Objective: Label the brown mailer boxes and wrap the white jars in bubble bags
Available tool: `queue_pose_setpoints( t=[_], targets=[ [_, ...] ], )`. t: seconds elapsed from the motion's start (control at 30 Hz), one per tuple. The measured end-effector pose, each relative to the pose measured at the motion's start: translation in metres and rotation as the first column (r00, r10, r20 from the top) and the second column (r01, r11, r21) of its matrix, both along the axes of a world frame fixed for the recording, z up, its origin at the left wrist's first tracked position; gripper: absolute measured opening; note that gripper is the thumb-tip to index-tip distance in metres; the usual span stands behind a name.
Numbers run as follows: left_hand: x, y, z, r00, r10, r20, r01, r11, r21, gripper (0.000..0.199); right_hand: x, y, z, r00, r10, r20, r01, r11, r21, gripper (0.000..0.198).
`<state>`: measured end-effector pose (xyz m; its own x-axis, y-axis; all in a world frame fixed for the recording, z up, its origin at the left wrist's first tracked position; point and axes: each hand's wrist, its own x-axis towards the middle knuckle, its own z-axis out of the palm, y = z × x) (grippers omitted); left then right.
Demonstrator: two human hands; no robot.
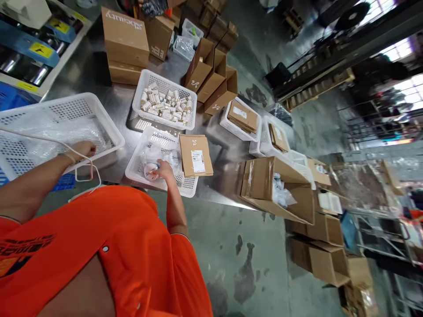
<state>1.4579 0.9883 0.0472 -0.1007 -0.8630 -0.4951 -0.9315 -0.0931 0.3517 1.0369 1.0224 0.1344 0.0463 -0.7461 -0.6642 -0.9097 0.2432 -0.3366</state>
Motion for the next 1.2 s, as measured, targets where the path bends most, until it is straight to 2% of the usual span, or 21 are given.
queue_pose_setpoints(
  t=[0.07, 0.2, 0.37, 0.47, 0.57, 0.63, 0.73, 0.83, 0.93, 1.03, 1.13, 1.2],
  targets=[
    [0.002, -0.003, 0.004, 0.998, 0.042, 0.039, -0.042, 0.999, 0.012, 0.009, -0.007, -0.002, 0.009, 0.998, 0.047, -0.053, -0.049, 0.998, -0.044, 0.078],
    [0.008, -0.011, 0.021, 0.985, 0.142, 0.100, -0.139, 0.990, -0.035, 0.014, -0.015, -0.007, 0.023, 0.982, 0.068, -0.175, -0.082, 0.994, -0.075, 0.092],
    [-0.009, -0.011, 0.049, 0.990, 0.105, 0.093, -0.095, 0.990, -0.106, 0.029, -0.015, -0.003, 0.024, 0.966, 0.109, -0.235, -0.122, 0.992, -0.039, 0.071],
    [-0.044, -0.009, 0.067, 0.997, 0.011, 0.071, 0.000, 0.988, -0.155, 0.035, -0.011, 0.005, 0.022, 0.960, 0.107, -0.258, -0.124, 0.991, -0.050, 0.073],
    [-0.095, -0.008, 0.082, 0.975, -0.215, 0.064, 0.223, 0.957, -0.187, 0.041, -0.003, 0.015, 0.018, 0.961, 0.095, -0.258, -0.125, 0.987, -0.100, 0.076],
    [-0.134, -0.008, 0.086, 0.936, -0.351, 0.036, 0.351, 0.915, -0.197, 0.046, 0.004, 0.022, 0.014, 0.966, 0.082, -0.244, -0.121, 0.981, -0.149, 0.067],
    [-0.185, -0.007, 0.078, 0.884, -0.466, -0.021, 0.452, 0.867, -0.210, 0.057, 0.013, 0.029, 0.009, 0.971, 0.068, -0.230, -0.115, 0.973, -0.201, 0.051],
    [-0.214, -0.005, 0.062, 0.836, -0.548, -0.024, 0.537, 0.826, -0.172, 0.056, 0.012, 0.032, 0.006, 0.969, 0.089, -0.231, -0.141, 0.965, -0.219, 0.050],
    [-0.222, -0.004, 0.051, 0.812, -0.584, 0.000, 0.577, 0.802, -0.153, 0.036, -0.004, 0.032, 0.008, 0.982, 0.060, -0.182, -0.097, 0.974, -0.206, 0.065],
    [-0.215, -0.010, 0.051, 0.801, -0.599, 0.028, 0.596, 0.790, -0.148, 0.024, -0.031, 0.033, 0.010, 0.994, -0.099, -0.036, 0.090, 0.975, -0.202, 0.083],
    [-0.193, -0.024, 0.063, 0.810, -0.583, 0.063, 0.585, 0.796, -0.158, 0.034, -0.054, 0.034, 0.012, 0.953, -0.269, 0.143, 0.293, 0.935, -0.199, 0.096],
    [-0.173, -0.034, 0.073, 0.839, -0.538, 0.077, 0.543, 0.823, -0.167, 0.048, -0.060, 0.034, 0.013, 0.926, -0.314, 0.211, 0.355, 0.914, -0.195, 0.099]
  ],
)
